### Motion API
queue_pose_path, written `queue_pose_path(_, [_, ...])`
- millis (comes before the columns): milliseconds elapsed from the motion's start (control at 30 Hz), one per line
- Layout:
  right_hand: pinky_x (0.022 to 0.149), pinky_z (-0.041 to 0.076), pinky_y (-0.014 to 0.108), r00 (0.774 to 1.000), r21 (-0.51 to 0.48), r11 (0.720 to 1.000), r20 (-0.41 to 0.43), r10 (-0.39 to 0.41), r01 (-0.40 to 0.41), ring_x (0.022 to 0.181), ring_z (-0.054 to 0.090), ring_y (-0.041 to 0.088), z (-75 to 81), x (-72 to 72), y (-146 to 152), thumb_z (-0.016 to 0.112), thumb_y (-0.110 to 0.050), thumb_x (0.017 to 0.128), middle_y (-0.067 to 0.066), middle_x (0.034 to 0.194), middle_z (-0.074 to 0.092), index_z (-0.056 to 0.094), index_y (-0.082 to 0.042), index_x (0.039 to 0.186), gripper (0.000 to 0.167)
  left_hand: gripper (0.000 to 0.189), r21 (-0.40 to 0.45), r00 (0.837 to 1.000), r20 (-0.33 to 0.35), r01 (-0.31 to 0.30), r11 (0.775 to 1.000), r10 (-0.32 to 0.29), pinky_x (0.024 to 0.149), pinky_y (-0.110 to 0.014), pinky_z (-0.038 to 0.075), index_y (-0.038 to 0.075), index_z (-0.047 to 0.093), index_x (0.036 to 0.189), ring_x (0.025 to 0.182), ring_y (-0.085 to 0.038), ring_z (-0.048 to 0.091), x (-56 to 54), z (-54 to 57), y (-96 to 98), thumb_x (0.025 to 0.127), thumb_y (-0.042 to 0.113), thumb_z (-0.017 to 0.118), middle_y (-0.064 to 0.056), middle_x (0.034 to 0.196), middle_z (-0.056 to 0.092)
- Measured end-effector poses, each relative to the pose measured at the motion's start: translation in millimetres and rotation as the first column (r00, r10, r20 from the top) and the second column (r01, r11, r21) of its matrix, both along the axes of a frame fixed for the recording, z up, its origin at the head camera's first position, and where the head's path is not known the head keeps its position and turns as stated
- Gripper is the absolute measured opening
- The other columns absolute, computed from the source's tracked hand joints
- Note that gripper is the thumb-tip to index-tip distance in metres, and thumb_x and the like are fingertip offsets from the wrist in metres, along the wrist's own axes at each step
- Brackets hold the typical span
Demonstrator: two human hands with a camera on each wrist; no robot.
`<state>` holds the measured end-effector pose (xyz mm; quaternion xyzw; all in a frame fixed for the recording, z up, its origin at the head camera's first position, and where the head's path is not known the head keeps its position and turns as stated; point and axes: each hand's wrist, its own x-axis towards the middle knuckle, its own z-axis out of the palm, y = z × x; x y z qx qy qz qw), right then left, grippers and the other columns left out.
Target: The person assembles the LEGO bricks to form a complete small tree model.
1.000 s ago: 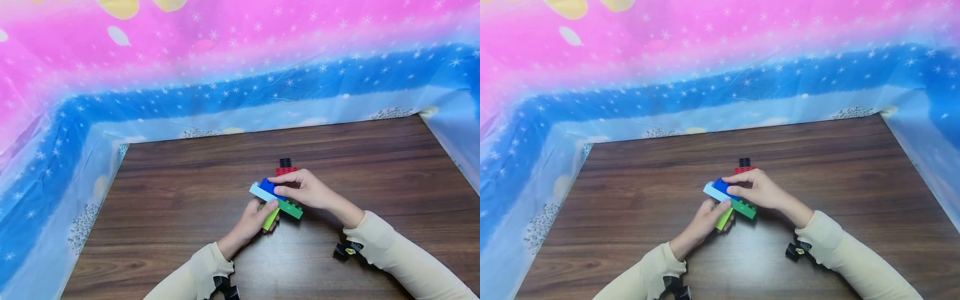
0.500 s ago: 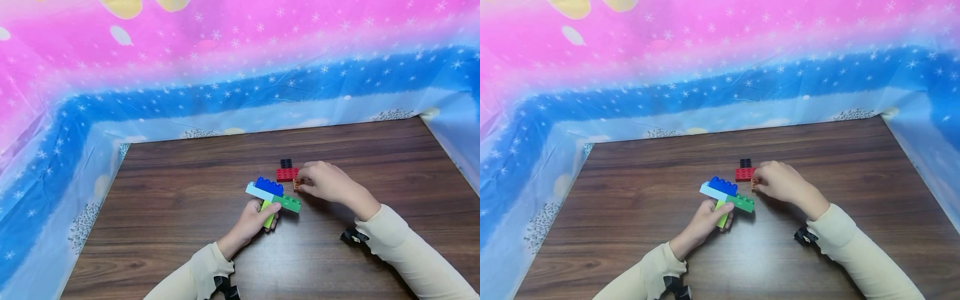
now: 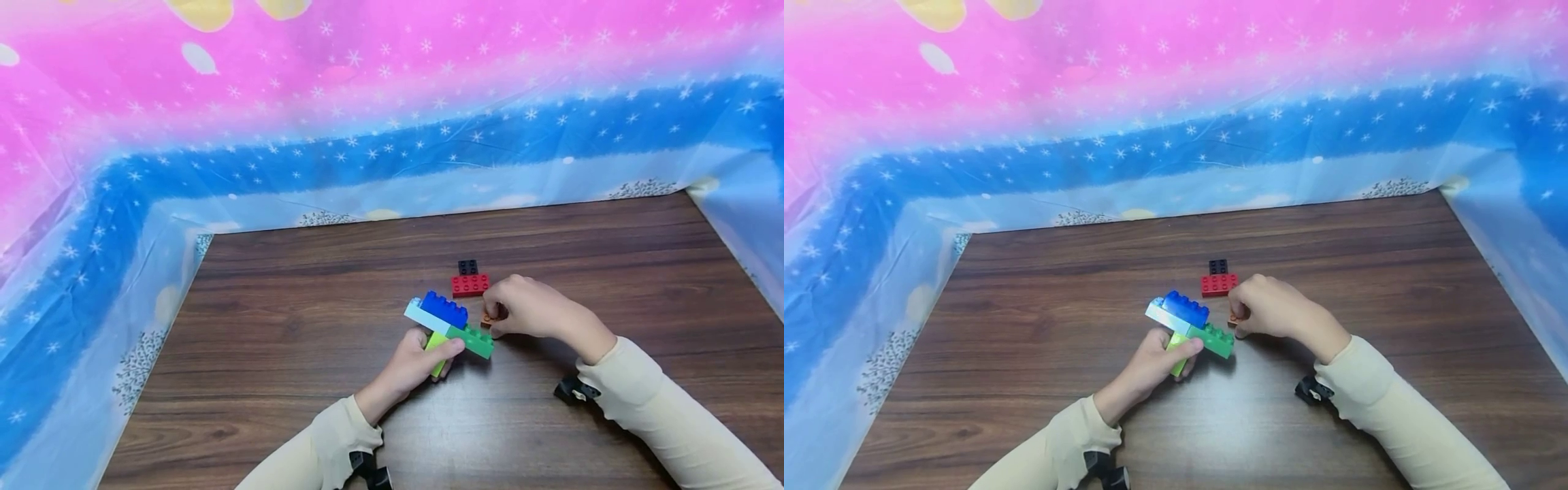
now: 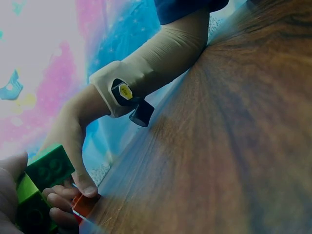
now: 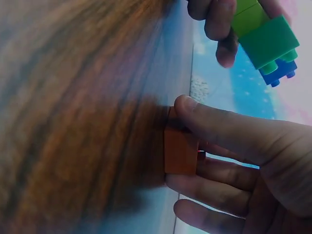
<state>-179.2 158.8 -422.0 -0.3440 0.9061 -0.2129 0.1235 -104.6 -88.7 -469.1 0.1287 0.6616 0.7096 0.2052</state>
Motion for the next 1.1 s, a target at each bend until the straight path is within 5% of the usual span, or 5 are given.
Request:
queue_pose_path(333, [0.056,0.043,0.024,0.991,-0.147,0.986,0.098,0.093,-0.078,0.061,0.047,0.005,3.8,-1.0,4.8,0.077,-0.002,0.085,-0.01,0.074,0.058,0.059,-0.018,0.079,0.025,0.022,-0.026,0.999,0.038,-0.027,0.999,0.028,0.054,-0.021,0.044,0.011,0.064,0.084,0.056,-0.011,0.052,1.8,0.8,-0.2,0.102,0.022,0.07,-0.002,0.064,0.058])
queue_pose_path(567, [0.074,0.062,0.03,0.961,-0.348,0.936,0.236,0.146,-0.057,0.087,0.073,0.011,9.7,-0.5,8.7,0.077,-0.005,0.089,-0.002,0.094,0.073,0.062,-0.01,0.095,0.016,0.022,-0.026,0.999,0.032,-0.025,0.999,0.026,0.054,-0.021,0.043,0.011,0.064,0.085,0.056,-0.012,0.052,1.5,1.4,0.0,0.102,0.023,0.07,-0.004,0.064,0.057])
queue_pose_path(1100, [0.08,0.064,0.034,0.884,-0.482,0.876,0.416,0.216,0.013,0.091,0.077,0.023,16.3,2.8,5.3,0.079,-0.009,0.095,0.005,0.097,0.075,0.063,-0.002,0.103,0.018,0.019,-0.022,1.0,0.001,-0.017,1.0,0.017,0.052,-0.021,0.043,0.005,0.068,0.096,0.055,-0.013,0.051,1.2,1.5,0.8,0.103,0.022,0.07,-0.005,0.064,0.057])
